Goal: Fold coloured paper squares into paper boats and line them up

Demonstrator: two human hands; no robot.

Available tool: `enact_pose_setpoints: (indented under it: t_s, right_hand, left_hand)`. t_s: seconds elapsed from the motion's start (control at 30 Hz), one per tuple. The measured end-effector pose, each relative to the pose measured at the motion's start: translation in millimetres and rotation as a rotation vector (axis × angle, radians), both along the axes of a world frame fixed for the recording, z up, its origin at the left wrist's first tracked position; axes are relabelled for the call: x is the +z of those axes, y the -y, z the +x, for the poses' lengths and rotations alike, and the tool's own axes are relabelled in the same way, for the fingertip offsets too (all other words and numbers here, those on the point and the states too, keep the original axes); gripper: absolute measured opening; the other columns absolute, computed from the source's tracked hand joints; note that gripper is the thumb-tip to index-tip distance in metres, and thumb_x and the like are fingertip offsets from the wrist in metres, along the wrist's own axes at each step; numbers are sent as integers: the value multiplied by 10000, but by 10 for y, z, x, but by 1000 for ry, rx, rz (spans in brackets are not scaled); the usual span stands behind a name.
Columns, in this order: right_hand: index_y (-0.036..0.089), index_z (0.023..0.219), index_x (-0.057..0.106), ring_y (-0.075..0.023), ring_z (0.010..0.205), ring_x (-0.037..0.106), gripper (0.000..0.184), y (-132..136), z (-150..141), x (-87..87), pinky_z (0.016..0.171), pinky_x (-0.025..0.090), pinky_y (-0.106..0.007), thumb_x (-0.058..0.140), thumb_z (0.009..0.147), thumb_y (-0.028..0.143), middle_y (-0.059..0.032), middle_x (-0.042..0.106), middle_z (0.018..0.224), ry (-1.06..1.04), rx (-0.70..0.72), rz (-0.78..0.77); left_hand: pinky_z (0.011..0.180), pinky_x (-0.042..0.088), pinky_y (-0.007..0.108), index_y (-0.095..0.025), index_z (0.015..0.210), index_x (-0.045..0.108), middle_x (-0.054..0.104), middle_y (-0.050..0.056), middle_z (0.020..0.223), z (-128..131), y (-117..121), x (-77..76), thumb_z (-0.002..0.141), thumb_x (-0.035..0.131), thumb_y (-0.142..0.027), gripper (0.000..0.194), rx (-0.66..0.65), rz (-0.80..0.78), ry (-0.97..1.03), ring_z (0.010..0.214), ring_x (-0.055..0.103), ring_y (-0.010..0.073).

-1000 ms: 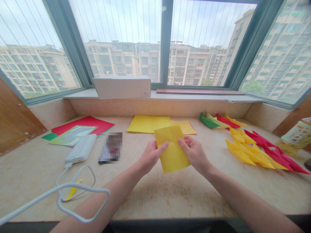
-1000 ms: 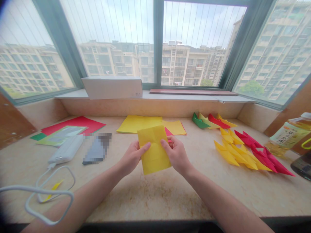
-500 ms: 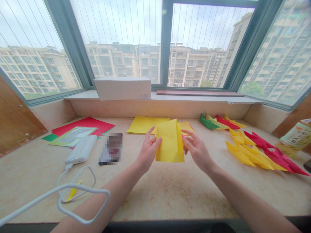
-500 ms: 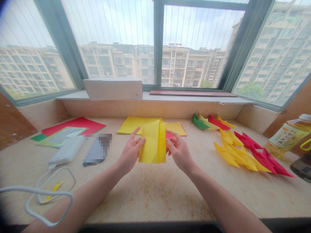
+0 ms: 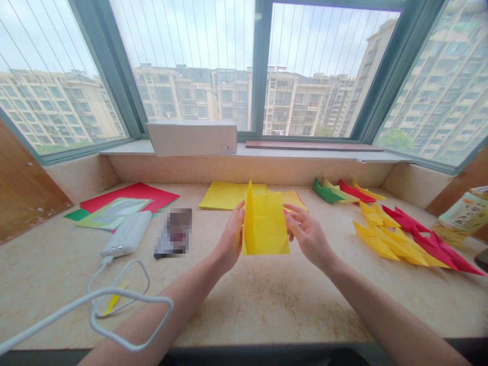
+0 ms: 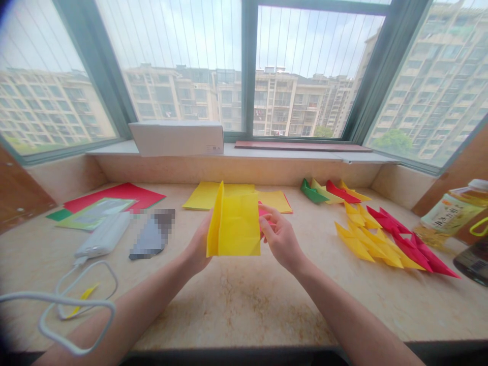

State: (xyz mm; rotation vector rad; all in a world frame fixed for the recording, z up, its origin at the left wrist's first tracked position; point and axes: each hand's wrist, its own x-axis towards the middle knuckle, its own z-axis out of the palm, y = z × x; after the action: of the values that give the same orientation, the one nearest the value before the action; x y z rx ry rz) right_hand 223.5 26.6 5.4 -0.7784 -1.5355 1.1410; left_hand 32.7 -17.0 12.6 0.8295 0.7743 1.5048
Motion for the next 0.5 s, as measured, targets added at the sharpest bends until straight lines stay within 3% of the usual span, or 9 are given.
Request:
enact_pose_setpoints:
  t_s: [0.1, 0.27, 0.43, 0.5]
  right_hand:
    - [222, 1278, 517, -150, 668, 670, 485, 17, 2, 12, 557, 539, -262, 644, 871, 454, -55, 703, 960, -59, 21, -47]
    - [243, 1352, 460, -198, 728, 716, 636, -26, 45, 24, 598, 583, -304, 715, 806, 447, -59, 695, 996, -60, -47, -84]
    - [198, 1344, 502, -217, 736, 721, 655, -179, 143, -1, 567, 575, -298, 719, 790, 472, -86, 697, 1000, -46, -149, -45]
    - [195, 1299, 524, -221, 753, 723, 608, -229, 168, -15, 586, 586, -311, 714, 790, 468, -105, 701, 1047, -56, -181, -32]
  left_hand:
    - [932, 528, 406, -185, 1246, 628, 752, 94, 1067, -12, 22, 1, 848, 633, -401, 453, -106, -50, 36, 1117, 658, 324]
    - [915, 536, 446, -166, 1158, 675, 755, 117, 1066, -57, 24, 17, 834, 605, -507, 476, -245, -104, 113, 1101, 663, 357]
    - [993, 486, 480, -133, 1257, 625, 721, 157, 1165, -148, -22, 84, 819, 519, -713, 734, -174, 24, 165, 1173, 622, 378]
    - [1019, 467, 477, -133, 1291, 605, 708, 159, 1196, -180, -51, 91, 825, 528, -703, 741, -126, 88, 137, 1191, 613, 370]
